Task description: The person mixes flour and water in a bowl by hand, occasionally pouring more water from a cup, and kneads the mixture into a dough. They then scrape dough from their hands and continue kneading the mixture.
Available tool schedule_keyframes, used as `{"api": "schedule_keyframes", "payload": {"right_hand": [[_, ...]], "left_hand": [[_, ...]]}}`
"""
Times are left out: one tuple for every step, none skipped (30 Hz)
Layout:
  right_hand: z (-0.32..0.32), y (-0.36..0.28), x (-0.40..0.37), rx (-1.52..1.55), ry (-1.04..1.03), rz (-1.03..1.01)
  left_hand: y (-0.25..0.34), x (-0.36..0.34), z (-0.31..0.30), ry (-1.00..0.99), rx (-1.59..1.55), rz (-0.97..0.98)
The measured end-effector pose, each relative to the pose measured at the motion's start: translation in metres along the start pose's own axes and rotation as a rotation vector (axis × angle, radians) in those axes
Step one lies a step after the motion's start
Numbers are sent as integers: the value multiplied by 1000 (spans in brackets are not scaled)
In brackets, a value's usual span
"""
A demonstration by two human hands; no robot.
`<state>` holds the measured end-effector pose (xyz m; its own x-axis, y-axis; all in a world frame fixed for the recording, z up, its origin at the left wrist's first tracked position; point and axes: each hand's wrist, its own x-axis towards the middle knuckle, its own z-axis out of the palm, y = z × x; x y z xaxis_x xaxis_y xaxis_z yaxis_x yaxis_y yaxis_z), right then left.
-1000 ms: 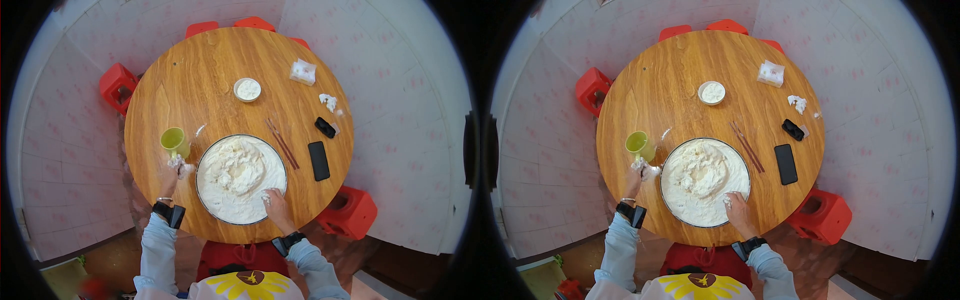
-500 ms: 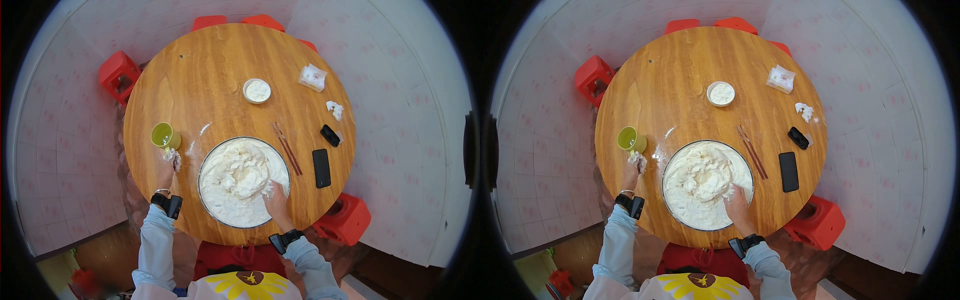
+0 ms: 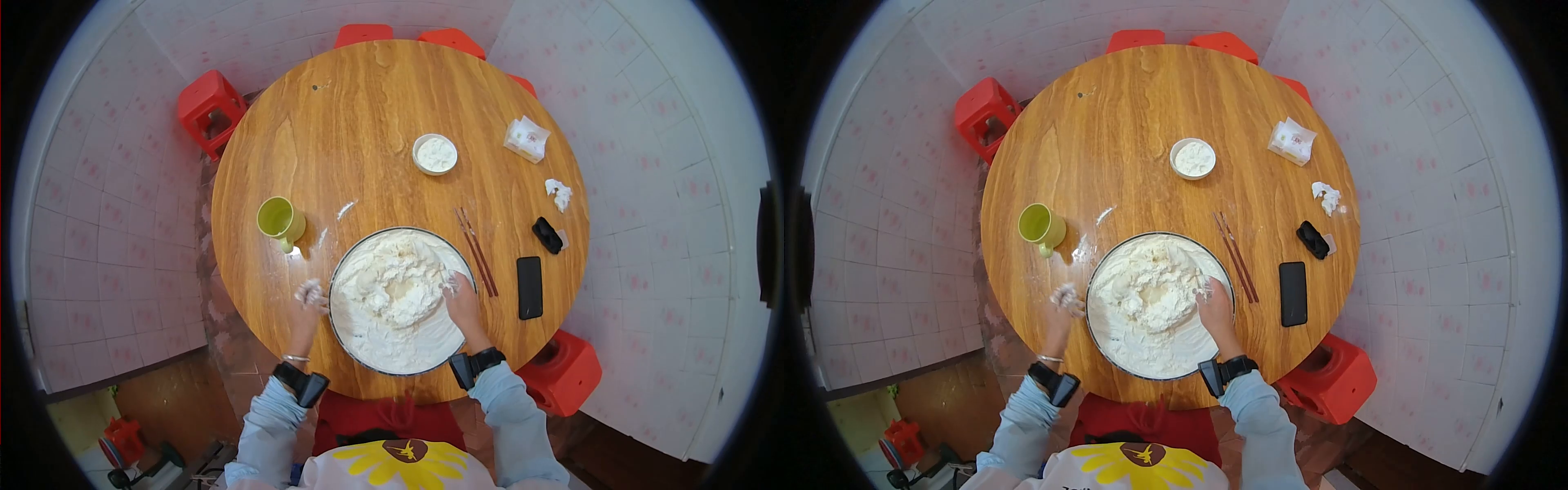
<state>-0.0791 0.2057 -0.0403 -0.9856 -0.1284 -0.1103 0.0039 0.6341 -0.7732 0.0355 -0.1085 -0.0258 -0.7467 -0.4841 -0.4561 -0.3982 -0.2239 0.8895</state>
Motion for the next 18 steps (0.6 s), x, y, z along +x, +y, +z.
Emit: {"api": "schedule_keyframes", "payload": {"right_hand": [[2, -1, 4, -6, -33, 64], [4, -1, 6, -11, -69, 124], [5, -2, 8, -10, -72, 118], [7, -4, 9, 11, -133, 191], [7, -5, 9, 31, -193, 266], [8, -5, 8, 27, -195, 266], [9, -6, 7, -12, -201, 232], [8, -5, 6, -52, -209, 199], [8, -1, 7, -54, -214, 199], [8, 2, 8, -13, -289, 265], [9, 5, 9, 29, -363, 330], [8, 2, 7, 29, -365, 330], [6, -2, 1, 156, -350, 405], [5, -5, -5, 285, -334, 480], [5, -8, -11, 286, -336, 480], [4, -13, -17, 353, -305, 508], [4, -14, -23, 418, -275, 535], [8, -4, -29, 417, -277, 539]], "left_hand": [[-8, -10, 8, 3, 1, -2], [-18, -18, 16, -58, 23, 30], [-26, -23, 25, -120, 44, 63], [-32, -27, 34, -114, 40, 65], [-38, -30, 43, -102, 129, 90], [-38, -33, 51, -93, 218, 114], [-36, -30, 56, -92, 214, 111], [-34, -26, 60, -96, 211, 47], [-31, -22, 64, -98, 208, -16], [-31, -19, 67, -95, 208, -19], [-32, -14, 71, -95, 365, 52], [-36, -10, 74, -96, 523, 123], [-42, -7, 76, -95, 524, 122], [-48, -4, 77, -101, 341, 111], [-48, -3, 79, -106, 158, 100], [-48, -3, 79, -104, 160, 97], [-48, -4, 78, -103, 155, 73], [-45, -5, 78, -104, 149, 47]]}}
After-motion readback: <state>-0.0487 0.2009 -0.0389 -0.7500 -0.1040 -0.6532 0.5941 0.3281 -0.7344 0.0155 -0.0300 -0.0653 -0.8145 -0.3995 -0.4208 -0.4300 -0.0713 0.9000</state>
